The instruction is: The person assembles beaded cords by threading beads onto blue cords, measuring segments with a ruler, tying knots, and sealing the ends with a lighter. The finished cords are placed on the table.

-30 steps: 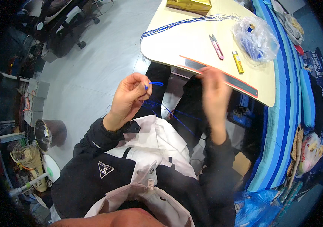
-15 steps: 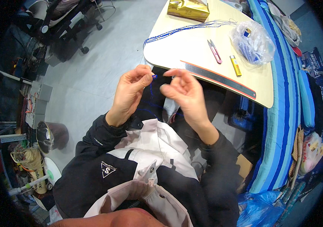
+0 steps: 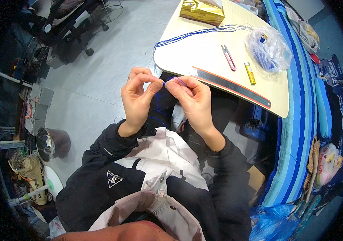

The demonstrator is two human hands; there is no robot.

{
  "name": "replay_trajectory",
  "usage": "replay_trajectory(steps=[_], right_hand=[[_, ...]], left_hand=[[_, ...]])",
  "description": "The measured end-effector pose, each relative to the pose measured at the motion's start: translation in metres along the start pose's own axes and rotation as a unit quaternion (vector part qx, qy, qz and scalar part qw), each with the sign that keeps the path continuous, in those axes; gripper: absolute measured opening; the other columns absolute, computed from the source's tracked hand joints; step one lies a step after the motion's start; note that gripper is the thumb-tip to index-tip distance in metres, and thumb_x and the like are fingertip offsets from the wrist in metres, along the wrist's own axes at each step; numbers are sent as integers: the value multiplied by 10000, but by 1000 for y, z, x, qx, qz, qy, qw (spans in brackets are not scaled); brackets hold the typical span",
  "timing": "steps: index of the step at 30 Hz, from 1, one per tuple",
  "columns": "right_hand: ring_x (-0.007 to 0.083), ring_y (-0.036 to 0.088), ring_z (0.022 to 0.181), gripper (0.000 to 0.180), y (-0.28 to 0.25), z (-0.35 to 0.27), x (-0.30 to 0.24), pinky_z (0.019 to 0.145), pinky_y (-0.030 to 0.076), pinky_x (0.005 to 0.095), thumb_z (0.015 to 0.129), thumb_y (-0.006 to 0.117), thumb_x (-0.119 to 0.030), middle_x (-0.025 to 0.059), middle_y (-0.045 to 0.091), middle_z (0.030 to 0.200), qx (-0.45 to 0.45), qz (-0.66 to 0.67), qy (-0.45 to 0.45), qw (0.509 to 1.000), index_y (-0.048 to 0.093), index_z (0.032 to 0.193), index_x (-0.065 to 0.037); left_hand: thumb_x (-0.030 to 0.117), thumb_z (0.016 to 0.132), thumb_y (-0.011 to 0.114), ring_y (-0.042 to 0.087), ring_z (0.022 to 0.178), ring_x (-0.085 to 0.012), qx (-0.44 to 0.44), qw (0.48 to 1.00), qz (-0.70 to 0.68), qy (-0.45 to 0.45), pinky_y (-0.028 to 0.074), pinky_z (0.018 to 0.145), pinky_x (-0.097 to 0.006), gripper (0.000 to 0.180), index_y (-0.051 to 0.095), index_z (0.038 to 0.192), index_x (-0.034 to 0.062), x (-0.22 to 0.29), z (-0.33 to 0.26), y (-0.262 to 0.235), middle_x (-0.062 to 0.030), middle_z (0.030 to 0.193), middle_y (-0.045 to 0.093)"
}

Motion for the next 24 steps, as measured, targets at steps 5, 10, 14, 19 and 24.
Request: replay_trajectory(steps=[5,10,14,19,24], right_hand=[[-12,309,485,98,-20,6,-8,389,198,145,855,595,-99,-37,483,708,-165,203,197,945,572,900,-15],[-17,313,510,69,-31,7,-10,395,200,139,851,588,-90,-36,474,699,-118,169,173,963,568,886,-34],[-5,336,561,57,-33,5,-10,444,244,119,841,578,-64,-8,518,777,-77,104,98,987,563,893,-47],[6,329,582,78,-31,8,-10,449,244,123,842,553,-67,-2,495,767,-135,241,179,944,522,913,-56],[4,288,513,120,-40,3,-22,424,196,154,885,562,-156,-48,419,663,-186,124,192,956,503,931,-62]], left_hand=[[45,744,704,516,801,-121,-20,999,-16,-27,418,704,-235,48,668,770,26,0,6,-10,-36,835,543],[26,734,699,557,763,-129,-64,998,3,-14,442,670,-245,38,668,756,21,2,7,-13,-45,817,595],[-17,710,699,565,730,-138,-101,993,63,13,431,710,-251,63,659,741,22,5,8,-16,-45,764,619],[-19,686,707,567,723,-135,-131,988,85,-7,427,679,-251,85,665,744,26,7,9,-21,-43,749,621],[-6,741,659,552,718,-130,-153,986,53,-47,424,659,-256,26,645,756,11,3,15,-29,-45,768,607]])
Point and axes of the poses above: each hand's wrist, its own z-axis towards the middle knuckle, its own y-axis out of the palm, x = y × z, the point moved 1 cm from there along z, towards the middle knuckle
